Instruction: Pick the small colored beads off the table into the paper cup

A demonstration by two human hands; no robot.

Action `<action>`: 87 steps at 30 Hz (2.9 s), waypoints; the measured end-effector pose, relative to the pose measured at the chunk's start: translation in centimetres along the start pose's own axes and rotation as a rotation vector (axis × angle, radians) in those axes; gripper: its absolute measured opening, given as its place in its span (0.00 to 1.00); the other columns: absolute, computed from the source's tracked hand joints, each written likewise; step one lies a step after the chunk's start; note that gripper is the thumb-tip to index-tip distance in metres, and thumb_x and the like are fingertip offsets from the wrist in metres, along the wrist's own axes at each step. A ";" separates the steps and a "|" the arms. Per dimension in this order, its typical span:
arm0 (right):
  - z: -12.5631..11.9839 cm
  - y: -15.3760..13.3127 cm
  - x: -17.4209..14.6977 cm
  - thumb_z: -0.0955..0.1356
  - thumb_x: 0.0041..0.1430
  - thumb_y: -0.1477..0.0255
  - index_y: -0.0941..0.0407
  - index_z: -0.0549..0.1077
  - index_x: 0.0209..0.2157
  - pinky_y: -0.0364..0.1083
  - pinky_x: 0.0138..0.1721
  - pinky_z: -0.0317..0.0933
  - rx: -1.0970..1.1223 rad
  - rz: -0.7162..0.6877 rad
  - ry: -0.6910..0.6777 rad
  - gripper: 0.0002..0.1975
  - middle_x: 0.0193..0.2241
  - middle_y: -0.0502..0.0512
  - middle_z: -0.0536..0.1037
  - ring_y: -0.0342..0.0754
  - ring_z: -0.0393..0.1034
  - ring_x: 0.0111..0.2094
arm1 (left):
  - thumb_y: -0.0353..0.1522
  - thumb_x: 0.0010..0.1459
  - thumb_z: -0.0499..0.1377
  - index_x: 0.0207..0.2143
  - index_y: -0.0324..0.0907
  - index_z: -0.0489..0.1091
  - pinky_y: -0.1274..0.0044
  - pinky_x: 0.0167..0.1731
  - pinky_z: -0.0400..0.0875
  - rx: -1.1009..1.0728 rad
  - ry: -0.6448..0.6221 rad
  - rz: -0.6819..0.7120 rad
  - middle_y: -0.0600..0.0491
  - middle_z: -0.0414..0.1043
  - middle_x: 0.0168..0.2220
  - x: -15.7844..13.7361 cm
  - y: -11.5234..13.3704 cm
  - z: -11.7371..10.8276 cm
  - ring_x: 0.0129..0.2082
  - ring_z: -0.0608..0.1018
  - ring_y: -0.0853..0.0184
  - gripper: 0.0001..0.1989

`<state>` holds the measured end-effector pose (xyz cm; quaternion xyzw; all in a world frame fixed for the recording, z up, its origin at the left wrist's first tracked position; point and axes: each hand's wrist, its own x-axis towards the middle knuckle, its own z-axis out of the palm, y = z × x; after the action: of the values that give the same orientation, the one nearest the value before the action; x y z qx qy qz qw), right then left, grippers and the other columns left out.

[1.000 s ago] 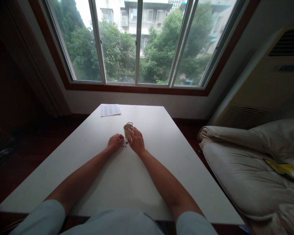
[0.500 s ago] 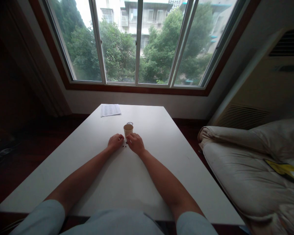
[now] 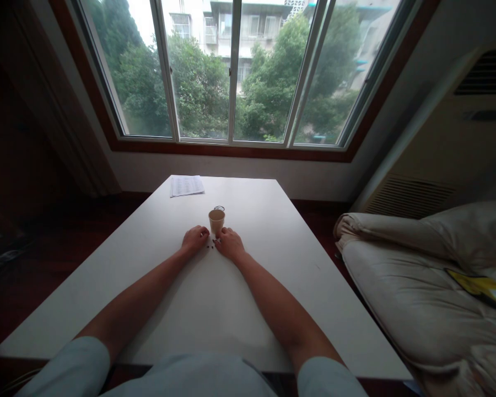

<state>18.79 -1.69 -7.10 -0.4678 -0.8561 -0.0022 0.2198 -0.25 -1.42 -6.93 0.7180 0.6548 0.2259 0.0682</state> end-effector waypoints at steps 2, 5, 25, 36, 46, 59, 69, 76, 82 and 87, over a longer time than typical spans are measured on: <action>0.0 0.0 0.0 0.69 0.64 0.66 0.52 0.76 0.41 0.46 0.45 0.59 0.007 0.002 -0.004 0.07 0.40 0.57 0.75 0.51 0.66 0.45 | 0.34 0.64 0.53 0.39 0.47 0.77 0.74 0.42 0.64 0.003 0.003 0.004 0.50 0.75 0.42 0.0 0.0 0.0 0.42 0.75 0.64 0.12; 0.0 0.1 0.1 0.67 0.66 0.67 0.53 0.75 0.41 0.46 0.43 0.58 0.000 0.008 -0.010 0.06 0.39 0.56 0.75 0.51 0.66 0.44 | 0.34 0.64 0.53 0.39 0.47 0.77 0.74 0.43 0.64 0.005 0.000 -0.002 0.50 0.75 0.42 -0.1 0.1 -0.1 0.42 0.75 0.64 0.12; 0.2 0.2 0.2 0.64 0.69 0.71 0.53 0.77 0.42 0.43 0.46 0.58 0.085 -0.088 -0.102 0.09 0.43 0.55 0.76 0.48 0.68 0.47 | 0.34 0.63 0.53 0.40 0.47 0.78 0.74 0.42 0.65 0.013 0.022 0.015 0.50 0.75 0.42 0.2 -0.5 0.6 0.42 0.75 0.64 0.12; 0.7 0.6 0.3 0.65 0.64 0.78 0.54 0.75 0.48 0.45 0.50 0.58 0.128 -0.068 -0.044 0.13 0.47 0.57 0.75 0.49 0.67 0.49 | 0.35 0.64 0.53 0.40 0.47 0.78 0.74 0.43 0.65 0.007 0.018 0.021 0.50 0.75 0.42 0.4 -0.6 0.7 0.41 0.75 0.64 0.13; 0.3 0.5 0.3 0.62 0.70 0.71 0.55 0.75 0.42 0.45 0.45 0.56 0.004 0.036 -0.071 0.10 0.41 0.58 0.73 0.49 0.65 0.44 | 0.35 0.63 0.53 0.39 0.47 0.78 0.74 0.42 0.64 0.011 0.032 0.029 0.50 0.75 0.41 0.5 -0.8 0.9 0.41 0.75 0.64 0.13; -0.2 -0.1 0.2 0.62 0.71 0.67 0.55 0.75 0.42 0.44 0.44 0.55 -0.025 0.074 -0.072 0.11 0.42 0.58 0.73 0.49 0.63 0.46 | 0.35 0.63 0.53 0.39 0.47 0.78 0.74 0.41 0.65 0.013 0.029 0.032 0.50 0.75 0.41 0.3 -0.7 0.6 0.41 0.75 0.64 0.13; -0.4 -0.1 0.3 0.62 0.70 0.71 0.55 0.73 0.41 0.44 0.42 0.55 0.067 0.076 -0.008 0.08 0.39 0.57 0.75 0.49 0.66 0.42 | 0.34 0.63 0.53 0.39 0.47 0.78 0.74 0.43 0.65 0.006 0.004 0.003 0.50 0.76 0.42 0.0 -0.1 0.0 0.42 0.75 0.64 0.12; -0.3 0.0 0.4 0.62 0.69 0.73 0.55 0.71 0.39 0.44 0.42 0.56 0.137 -0.002 0.075 0.07 0.38 0.55 0.75 0.48 0.66 0.40 | 0.34 0.63 0.53 0.40 0.47 0.78 0.74 0.44 0.65 0.008 0.006 0.005 0.50 0.75 0.42 0.1 -0.2 0.2 0.42 0.75 0.63 0.13; -0.3 -0.1 0.2 0.60 0.70 0.72 0.54 0.70 0.41 0.43 0.41 0.57 0.202 -0.016 0.110 0.08 0.39 0.54 0.74 0.47 0.66 0.39 | 0.35 0.63 0.53 0.40 0.47 0.78 0.74 0.43 0.65 -0.001 0.001 0.009 0.50 0.76 0.42 0.0 0.0 0.0 0.42 0.75 0.63 0.13; -0.4 -0.2 0.2 0.59 0.71 0.72 0.54 0.69 0.42 0.43 0.41 0.58 0.238 0.008 0.110 0.08 0.39 0.53 0.74 0.46 0.67 0.39 | 0.35 0.63 0.53 0.40 0.47 0.78 0.74 0.44 0.65 0.003 -0.011 -0.009 0.50 0.76 0.42 -0.1 0.2 -0.3 0.43 0.76 0.63 0.13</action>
<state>18.71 -1.77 -6.61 -0.4410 -0.8350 0.0745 0.3205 -0.18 -1.58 -6.65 0.7165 0.6579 0.2204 0.0718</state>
